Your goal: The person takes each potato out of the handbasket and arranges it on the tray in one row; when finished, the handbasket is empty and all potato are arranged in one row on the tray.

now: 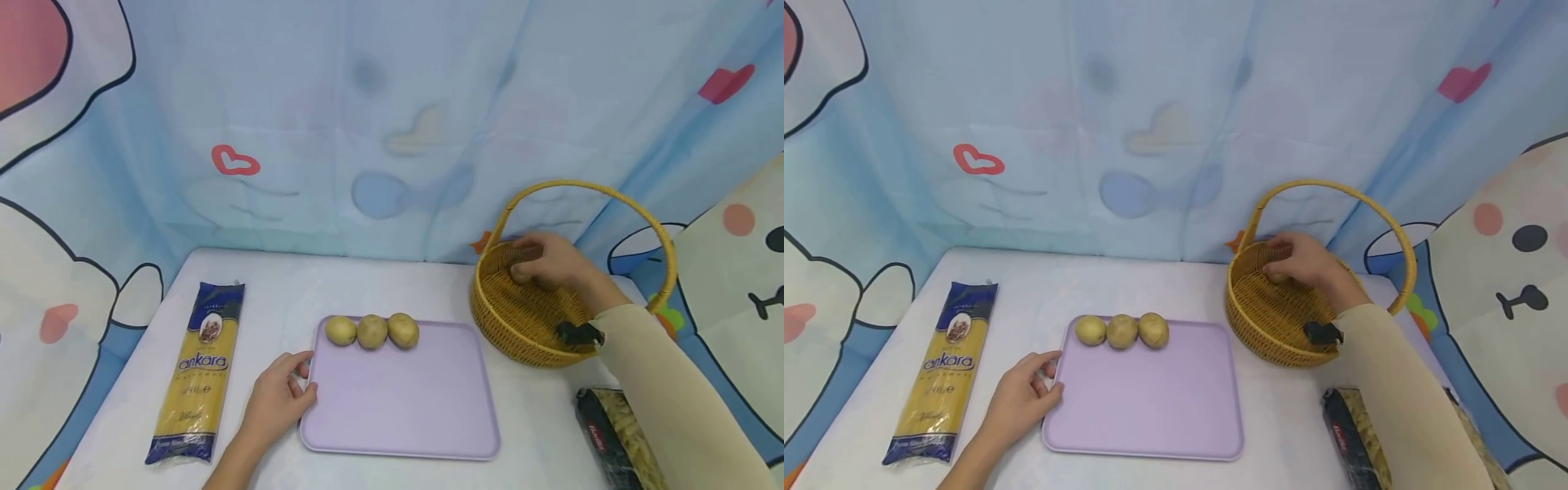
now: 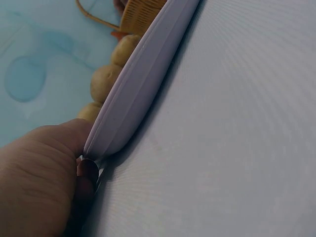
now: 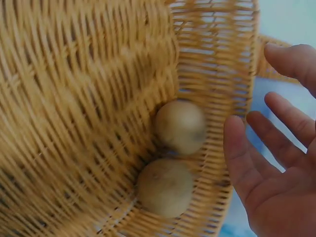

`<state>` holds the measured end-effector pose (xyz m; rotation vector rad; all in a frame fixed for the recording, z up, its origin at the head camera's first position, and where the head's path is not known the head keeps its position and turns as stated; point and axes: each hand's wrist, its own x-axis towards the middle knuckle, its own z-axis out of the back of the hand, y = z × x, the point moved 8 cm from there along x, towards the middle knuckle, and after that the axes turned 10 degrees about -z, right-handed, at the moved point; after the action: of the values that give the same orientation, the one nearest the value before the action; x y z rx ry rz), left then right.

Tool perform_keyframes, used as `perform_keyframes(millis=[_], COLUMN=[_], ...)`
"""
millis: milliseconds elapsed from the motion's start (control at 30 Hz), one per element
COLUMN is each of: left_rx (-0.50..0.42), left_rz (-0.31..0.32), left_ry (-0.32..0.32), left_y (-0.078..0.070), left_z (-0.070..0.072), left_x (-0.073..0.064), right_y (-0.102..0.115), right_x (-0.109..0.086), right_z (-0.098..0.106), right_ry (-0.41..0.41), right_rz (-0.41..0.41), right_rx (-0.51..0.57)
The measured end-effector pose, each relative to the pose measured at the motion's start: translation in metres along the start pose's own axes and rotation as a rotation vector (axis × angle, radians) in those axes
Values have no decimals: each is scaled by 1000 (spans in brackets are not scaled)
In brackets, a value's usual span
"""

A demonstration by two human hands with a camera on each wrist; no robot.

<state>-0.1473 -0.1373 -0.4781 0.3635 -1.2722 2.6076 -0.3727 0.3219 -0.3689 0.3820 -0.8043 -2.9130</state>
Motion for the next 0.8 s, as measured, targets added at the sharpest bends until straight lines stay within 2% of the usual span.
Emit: perform_keyframes(millis=[233,467,667,800], left_rx=[-3,-5,3,1], left_rz=[-8,-3,7,-11], left_ry=[-6,-11,-10,-19], left_y=[-2,-1,0,-1], left_z=[-2,0,0,1], left_x=[-1,-3,-6,-5], right_y=[-13,-16,-26,-29], right_x=[6,9,13,13], right_z=[4,1,-5,-7], right_ry=[-19,-10,3,-23], right_rz=[-34,9,-5,1], right_rx=[-30,-31,0,-49])
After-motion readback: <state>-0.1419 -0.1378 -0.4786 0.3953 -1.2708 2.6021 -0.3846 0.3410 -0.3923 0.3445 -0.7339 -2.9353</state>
